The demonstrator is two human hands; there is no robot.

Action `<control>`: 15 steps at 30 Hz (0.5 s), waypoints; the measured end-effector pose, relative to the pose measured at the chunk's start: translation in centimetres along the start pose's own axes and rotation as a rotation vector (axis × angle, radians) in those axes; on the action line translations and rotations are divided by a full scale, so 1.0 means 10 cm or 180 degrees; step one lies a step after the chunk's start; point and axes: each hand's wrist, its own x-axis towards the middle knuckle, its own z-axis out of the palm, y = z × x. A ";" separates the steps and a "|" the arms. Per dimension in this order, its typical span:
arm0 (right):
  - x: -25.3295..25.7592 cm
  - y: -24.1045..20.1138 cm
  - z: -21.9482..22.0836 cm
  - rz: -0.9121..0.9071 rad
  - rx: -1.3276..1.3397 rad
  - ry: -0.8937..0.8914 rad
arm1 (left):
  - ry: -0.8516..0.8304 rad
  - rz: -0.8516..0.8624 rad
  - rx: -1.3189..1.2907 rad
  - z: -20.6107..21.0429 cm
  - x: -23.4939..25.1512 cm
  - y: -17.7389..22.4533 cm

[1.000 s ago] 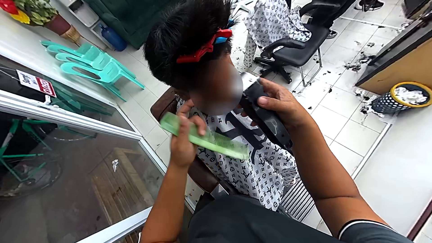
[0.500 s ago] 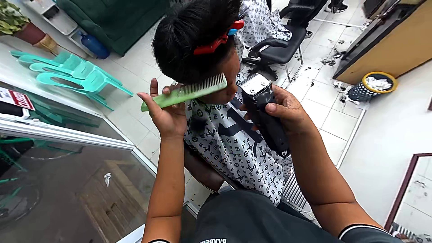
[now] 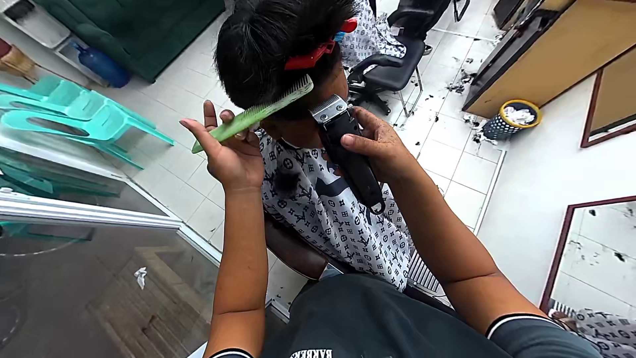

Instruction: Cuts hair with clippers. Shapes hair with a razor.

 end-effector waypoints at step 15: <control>0.12 -0.01 0.01 -0.0055 0.0032 0.0161 | -0.0024 -0.0072 -0.0002 0.00 0.02 0.00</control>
